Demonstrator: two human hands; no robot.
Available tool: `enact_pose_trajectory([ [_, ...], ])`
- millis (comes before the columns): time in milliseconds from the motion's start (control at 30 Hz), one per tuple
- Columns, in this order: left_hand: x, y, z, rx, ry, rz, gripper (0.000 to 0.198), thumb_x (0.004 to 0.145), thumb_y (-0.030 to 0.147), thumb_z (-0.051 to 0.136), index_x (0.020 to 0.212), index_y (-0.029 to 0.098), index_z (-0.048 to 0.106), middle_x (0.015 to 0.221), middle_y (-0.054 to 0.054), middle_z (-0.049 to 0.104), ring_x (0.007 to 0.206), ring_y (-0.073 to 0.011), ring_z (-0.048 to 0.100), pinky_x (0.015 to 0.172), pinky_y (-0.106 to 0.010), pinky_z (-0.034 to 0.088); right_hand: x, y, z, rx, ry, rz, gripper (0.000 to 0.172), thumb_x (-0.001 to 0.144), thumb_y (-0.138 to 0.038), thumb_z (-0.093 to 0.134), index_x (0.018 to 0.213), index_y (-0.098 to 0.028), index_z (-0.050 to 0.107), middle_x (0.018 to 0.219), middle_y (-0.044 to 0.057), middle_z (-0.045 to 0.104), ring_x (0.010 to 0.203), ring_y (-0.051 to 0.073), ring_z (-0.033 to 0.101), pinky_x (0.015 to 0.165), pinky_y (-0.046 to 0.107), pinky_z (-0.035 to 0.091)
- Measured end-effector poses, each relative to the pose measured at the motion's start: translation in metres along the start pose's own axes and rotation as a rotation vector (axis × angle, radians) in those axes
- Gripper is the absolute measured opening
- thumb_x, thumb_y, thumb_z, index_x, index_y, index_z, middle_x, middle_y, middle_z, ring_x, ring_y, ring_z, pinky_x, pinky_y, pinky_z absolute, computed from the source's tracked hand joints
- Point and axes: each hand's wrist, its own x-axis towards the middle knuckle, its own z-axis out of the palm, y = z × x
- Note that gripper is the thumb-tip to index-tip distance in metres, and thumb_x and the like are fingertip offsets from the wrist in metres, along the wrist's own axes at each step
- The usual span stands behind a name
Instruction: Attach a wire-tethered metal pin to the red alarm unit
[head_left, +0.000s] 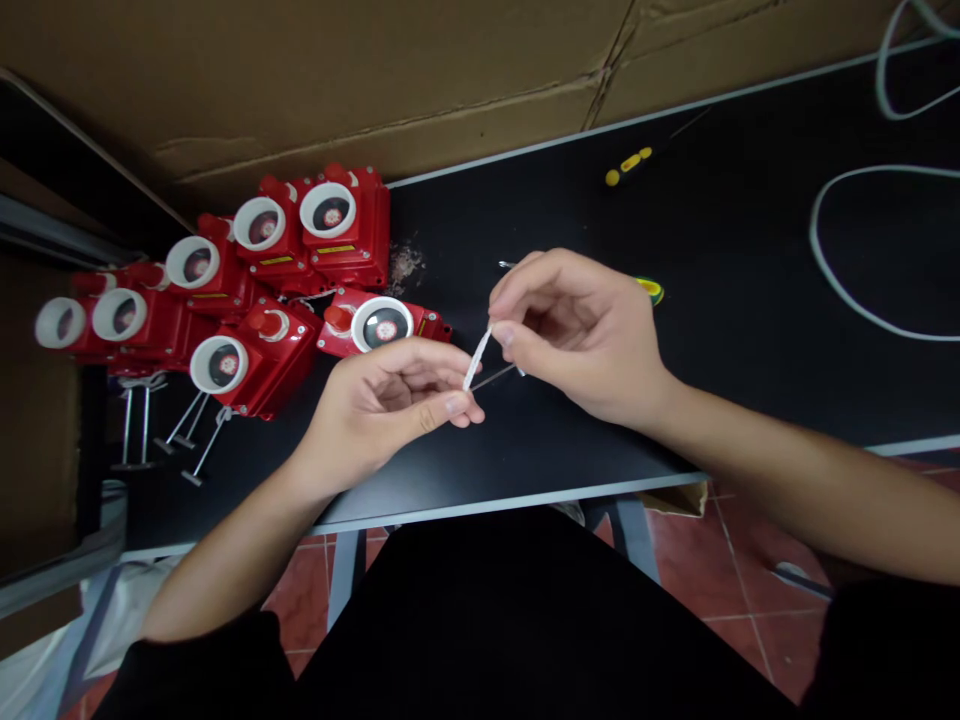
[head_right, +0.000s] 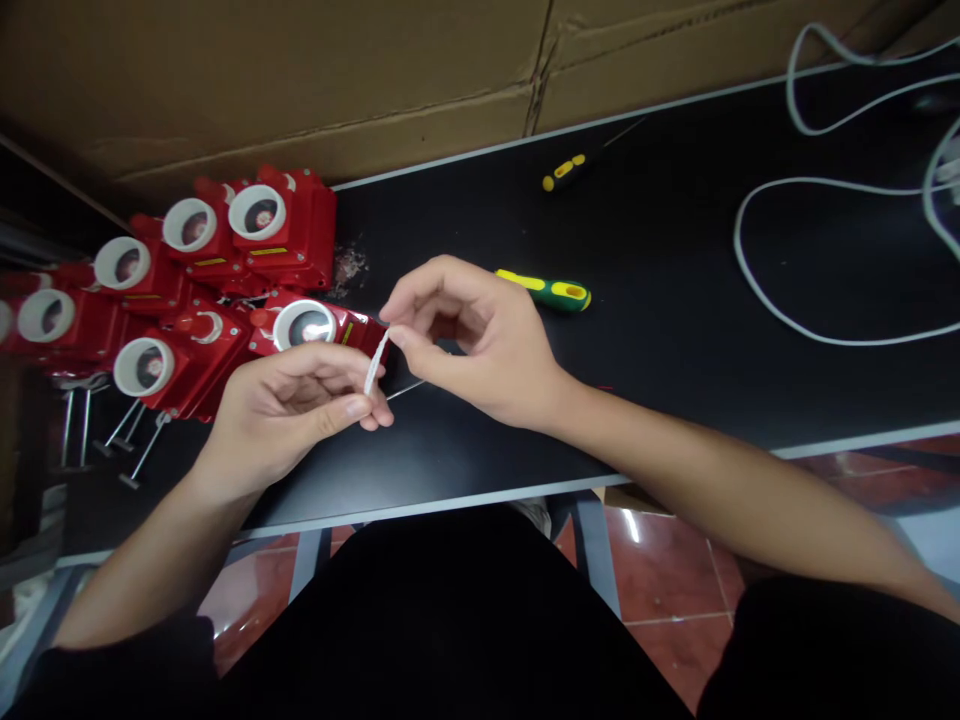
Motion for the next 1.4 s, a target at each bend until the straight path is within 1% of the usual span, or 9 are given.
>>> enact_pose_trajectory([
  [233,-0.004,0.006,-0.001,0.192,0.025,0.056,0.004,0.099,0.017,0.093,0.100,0.017,0.089,0.093,-0.007,0.086,0.085,-0.0166,0.085,0.082,-0.023,0.072,0.000,-0.002,-0.003,-0.001,-0.029,0.039,0.025,0.092,-0.024,0.095,0.097,-0.021,0.071,0.092,0.001,0.076,0.076,0.012,0.069,0.071,0.026,0.063],
  [367,-0.002,-0.004,-0.002,0.118,0.149,0.164,0.009,0.097,0.027,0.098,0.101,0.022,0.092,0.092,-0.006,0.086,0.084,-0.0170,0.083,0.082,-0.027,0.072,-0.002,0.002,0.002,-0.033,-0.051,0.032,0.031,0.091,-0.022,0.094,0.088,-0.021,0.063,0.090,0.000,0.075,0.080,0.011,0.073,0.072,0.023,0.062],
  [533,-0.003,-0.014,0.001,0.083,0.236,0.206,0.014,0.094,0.038,0.101,0.104,0.031,0.095,0.093,-0.005,0.086,0.084,-0.0170,0.081,0.081,-0.030,0.072,-0.014,0.002,0.009,-0.303,-0.143,-0.329,0.028,0.096,-0.006,0.079,0.083,-0.021,0.059,0.087,0.001,0.076,0.080,0.012,0.072,0.070,0.025,0.057],
  [667,-0.006,-0.011,0.002,0.239,0.222,0.236,0.016,0.100,0.028,0.095,0.115,0.034,0.094,0.101,-0.005,0.086,0.090,-0.0176,0.080,0.082,-0.032,0.069,-0.018,-0.004,0.004,-0.578,-0.217,-0.610,0.021,0.102,-0.004,0.071,0.094,-0.023,0.065,0.100,0.003,0.084,0.084,0.015,0.075,0.073,0.030,0.061],
  [800,-0.007,-0.002,0.004,0.455,0.194,0.306,0.023,0.100,0.013,0.090,0.114,0.031,0.094,0.102,-0.002,0.087,0.089,-0.0150,0.078,0.082,-0.027,0.066,-0.013,-0.015,-0.007,-0.705,-0.357,-0.723,0.016,0.107,-0.008,0.067,0.097,-0.020,0.070,0.102,0.006,0.088,0.084,0.019,0.079,0.074,0.035,0.062],
  [967,-0.005,0.004,0.003,0.570,0.148,0.265,0.004,0.103,0.027,0.090,0.105,0.028,0.093,0.098,-0.004,0.087,0.083,-0.0185,0.077,0.082,-0.032,0.067,-0.006,-0.023,-0.015,-0.806,-0.377,-0.793,0.021,0.107,-0.015,0.073,0.091,-0.027,0.074,0.108,-0.001,0.090,0.091,0.018,0.083,0.080,0.033,0.067],
  [1100,-0.004,0.004,0.001,0.632,0.110,0.278,0.009,0.103,0.037,0.091,0.101,0.028,0.092,0.096,-0.003,0.086,0.081,-0.0187,0.077,0.080,-0.032,0.063,-0.008,-0.015,-0.011,-0.719,-0.315,-0.724,0.013,0.105,-0.017,0.075,0.097,-0.027,0.074,0.107,0.001,0.089,0.094,0.020,0.083,0.084,0.036,0.068],
  [1200,-0.004,0.003,-0.001,0.630,0.103,0.264,0.015,0.102,0.042,0.092,0.100,0.027,0.091,0.094,-0.004,0.085,0.080,-0.0195,0.075,0.078,-0.033,0.061,-0.011,-0.012,-0.005,-0.623,-0.259,-0.571,0.012,0.104,-0.016,0.075,0.108,-0.027,0.075,0.108,0.004,0.086,0.095,0.021,0.081,0.087,0.038,0.069],
  [1400,-0.006,0.002,0.002,0.537,0.120,0.217,0.012,0.105,0.035,0.089,0.102,0.024,0.088,0.099,-0.005,0.085,0.087,-0.0200,0.076,0.085,-0.034,0.063,-0.009,-0.015,-0.001,-0.458,-0.261,-0.279,0.010,0.104,-0.022,0.076,0.113,-0.025,0.080,0.106,0.004,0.082,0.092,0.020,0.079,0.084,0.037,0.069],
])
